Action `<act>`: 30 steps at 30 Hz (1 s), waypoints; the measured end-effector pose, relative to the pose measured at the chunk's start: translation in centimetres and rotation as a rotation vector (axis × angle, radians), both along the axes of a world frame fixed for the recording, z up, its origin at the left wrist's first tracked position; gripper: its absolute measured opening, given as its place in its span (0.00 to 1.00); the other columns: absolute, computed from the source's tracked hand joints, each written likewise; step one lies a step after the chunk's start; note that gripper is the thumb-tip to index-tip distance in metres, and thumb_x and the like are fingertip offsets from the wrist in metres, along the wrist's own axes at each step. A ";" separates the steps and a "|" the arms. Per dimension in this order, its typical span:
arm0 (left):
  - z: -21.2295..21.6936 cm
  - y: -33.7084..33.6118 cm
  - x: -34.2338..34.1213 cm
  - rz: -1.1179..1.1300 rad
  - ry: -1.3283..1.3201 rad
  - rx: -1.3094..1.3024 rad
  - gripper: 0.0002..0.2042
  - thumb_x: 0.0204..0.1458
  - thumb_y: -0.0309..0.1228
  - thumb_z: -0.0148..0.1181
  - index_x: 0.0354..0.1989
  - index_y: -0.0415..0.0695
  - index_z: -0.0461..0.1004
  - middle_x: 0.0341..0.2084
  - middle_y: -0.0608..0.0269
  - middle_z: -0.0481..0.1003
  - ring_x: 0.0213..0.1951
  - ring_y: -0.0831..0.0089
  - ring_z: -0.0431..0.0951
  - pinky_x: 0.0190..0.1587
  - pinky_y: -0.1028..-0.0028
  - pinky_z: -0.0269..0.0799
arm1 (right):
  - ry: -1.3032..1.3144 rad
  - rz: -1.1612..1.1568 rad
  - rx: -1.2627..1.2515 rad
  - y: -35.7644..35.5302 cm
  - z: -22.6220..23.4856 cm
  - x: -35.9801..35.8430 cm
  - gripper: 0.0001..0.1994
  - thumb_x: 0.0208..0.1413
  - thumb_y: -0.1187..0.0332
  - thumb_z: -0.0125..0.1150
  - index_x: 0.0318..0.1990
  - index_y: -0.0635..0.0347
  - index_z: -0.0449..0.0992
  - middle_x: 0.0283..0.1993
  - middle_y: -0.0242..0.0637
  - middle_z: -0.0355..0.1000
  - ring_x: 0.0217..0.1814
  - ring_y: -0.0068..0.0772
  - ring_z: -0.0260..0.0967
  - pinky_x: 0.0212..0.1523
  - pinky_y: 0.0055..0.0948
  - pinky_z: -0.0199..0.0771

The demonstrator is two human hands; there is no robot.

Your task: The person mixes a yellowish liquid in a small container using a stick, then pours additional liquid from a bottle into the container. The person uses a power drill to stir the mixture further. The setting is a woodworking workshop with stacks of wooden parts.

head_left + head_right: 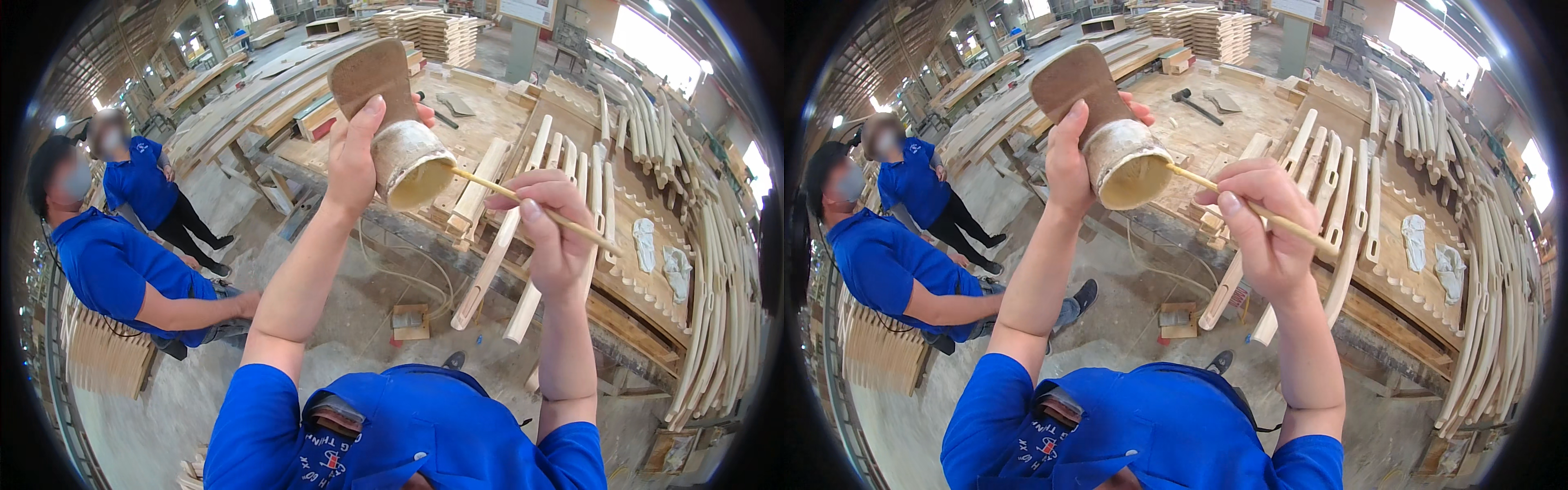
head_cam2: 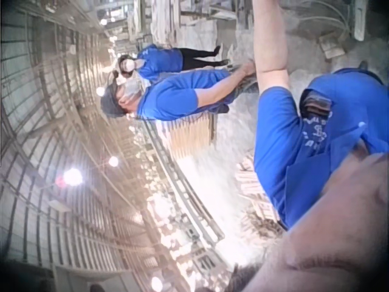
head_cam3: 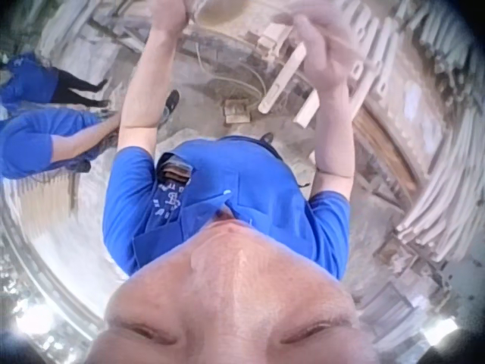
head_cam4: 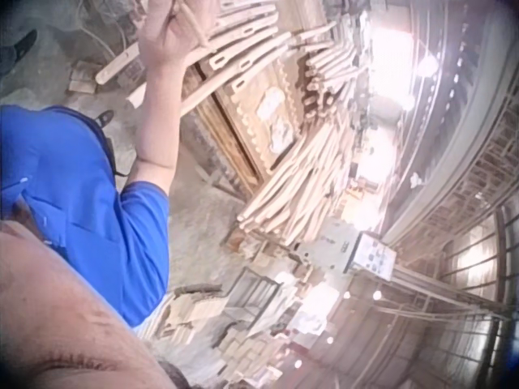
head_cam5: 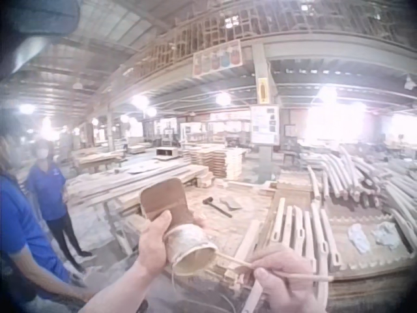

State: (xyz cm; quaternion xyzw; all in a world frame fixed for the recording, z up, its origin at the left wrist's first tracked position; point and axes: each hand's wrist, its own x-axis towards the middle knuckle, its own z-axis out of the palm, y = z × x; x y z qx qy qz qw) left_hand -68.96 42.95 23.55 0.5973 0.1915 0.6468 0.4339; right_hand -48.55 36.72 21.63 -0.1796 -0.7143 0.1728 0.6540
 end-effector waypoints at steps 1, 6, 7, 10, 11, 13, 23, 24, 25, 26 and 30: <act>0.1 0.0 0.1 0.018 -0.008 0.008 0.22 0.57 0.40 0.35 0.45 0.30 0.64 0.35 0.45 0.73 0.40 0.61 0.75 0.43 0.66 0.72 | 0.004 -0.016 0.003 0.4 -0.7 0.0 0.03 0.51 0.78 0.48 0.30 0.68 0.69 0.31 0.43 0.69 0.32 0.29 0.72 0.31 0.23 0.70; -0.3 0.7 0.8 0.049 -0.090 0.056 0.23 0.57 0.42 0.34 0.45 0.32 0.63 0.37 0.45 0.72 0.43 0.58 0.73 0.46 0.64 0.70 | 0.222 0.141 -0.083 1.2 -4.2 0.1 0.05 0.55 0.75 0.44 0.35 0.69 0.65 0.39 0.46 0.66 0.37 0.39 0.73 0.37 0.31 0.75; -0.4 0.8 1.1 0.047 -0.115 0.056 0.23 0.57 0.42 0.34 0.46 0.32 0.63 0.38 0.45 0.72 0.43 0.58 0.73 0.46 0.63 0.69 | 0.272 0.146 -0.141 1.3 -4.7 0.2 0.05 0.55 0.75 0.44 0.36 0.68 0.65 0.39 0.47 0.66 0.36 0.39 0.73 0.37 0.33 0.76; -0.7 1.3 1.4 -0.009 -0.155 0.059 0.24 0.56 0.44 0.34 0.46 0.33 0.63 0.39 0.45 0.71 0.45 0.55 0.72 0.48 0.61 0.67 | 0.373 0.168 -0.253 1.1 -4.8 0.3 0.06 0.56 0.74 0.42 0.36 0.67 0.64 0.38 0.48 0.66 0.34 0.40 0.72 0.37 0.38 0.76; -0.7 1.4 1.3 -0.036 -0.168 0.062 0.24 0.56 0.44 0.35 0.46 0.33 0.63 0.39 0.45 0.71 0.45 0.55 0.71 0.49 0.61 0.67 | 0.360 0.174 -0.242 0.7 -4.4 0.6 0.06 0.55 0.74 0.42 0.36 0.67 0.64 0.38 0.48 0.66 0.34 0.41 0.72 0.37 0.38 0.76; -0.6 1.8 1.0 -0.060 -0.137 0.119 0.25 0.56 0.45 0.36 0.46 0.33 0.63 0.39 0.45 0.71 0.45 0.54 0.71 0.49 0.61 0.67 | 0.323 0.183 -0.163 0.3 -3.6 0.8 0.06 0.55 0.75 0.43 0.36 0.68 0.65 0.38 0.48 0.66 0.35 0.40 0.73 0.37 0.35 0.76; -0.5 2.5 1.6 -0.118 -0.066 0.138 0.26 0.54 0.47 0.37 0.47 0.33 0.63 0.39 0.45 0.71 0.47 0.54 0.70 0.49 0.61 0.66 | 0.132 0.120 -0.009 0.0 -1.0 1.4 0.04 0.50 0.79 0.47 0.31 0.70 0.69 0.36 0.48 0.70 0.34 0.32 0.71 0.35 0.26 0.71; -0.6 2.4 1.8 -0.124 -0.067 0.124 0.26 0.54 0.47 0.37 0.47 0.33 0.62 0.40 0.45 0.71 0.47 0.54 0.70 0.49 0.61 0.65 | 0.044 0.122 0.009 0.9 -1.5 1.5 0.05 0.49 0.79 0.47 0.31 0.70 0.69 0.35 0.48 0.70 0.34 0.32 0.71 0.35 0.26 0.71; -0.6 2.2 1.9 -0.130 -0.067 0.109 0.26 0.54 0.47 0.37 0.47 0.33 0.62 0.40 0.45 0.71 0.47 0.54 0.70 0.49 0.61 0.65 | 0.049 0.126 -0.010 0.5 -1.5 1.6 0.05 0.49 0.79 0.47 0.31 0.70 0.69 0.35 0.48 0.70 0.34 0.32 0.71 0.35 0.26 0.71; -0.6 2.1 1.9 -0.130 -0.072 0.100 0.26 0.54 0.47 0.37 0.48 0.33 0.62 0.40 0.45 0.71 0.47 0.54 0.70 0.50 0.61 0.65 | 0.049 0.137 -0.025 0.0 -1.4 1.8 0.05 0.49 0.78 0.47 0.31 0.70 0.69 0.35 0.48 0.70 0.35 0.32 0.71 0.35 0.26 0.71; -1.1 2.8 1.4 -0.099 -0.051 0.129 0.26 0.54 0.46 0.38 0.47 0.32 0.62 0.40 0.45 0.71 0.46 0.56 0.70 0.52 0.61 0.62 | -0.029 0.005 0.012 0.2 -1.0 2.0 0.05 0.48 0.77 0.50 0.33 0.65 0.71 0.36 0.44 0.71 0.37 0.33 0.71 0.37 0.29 0.70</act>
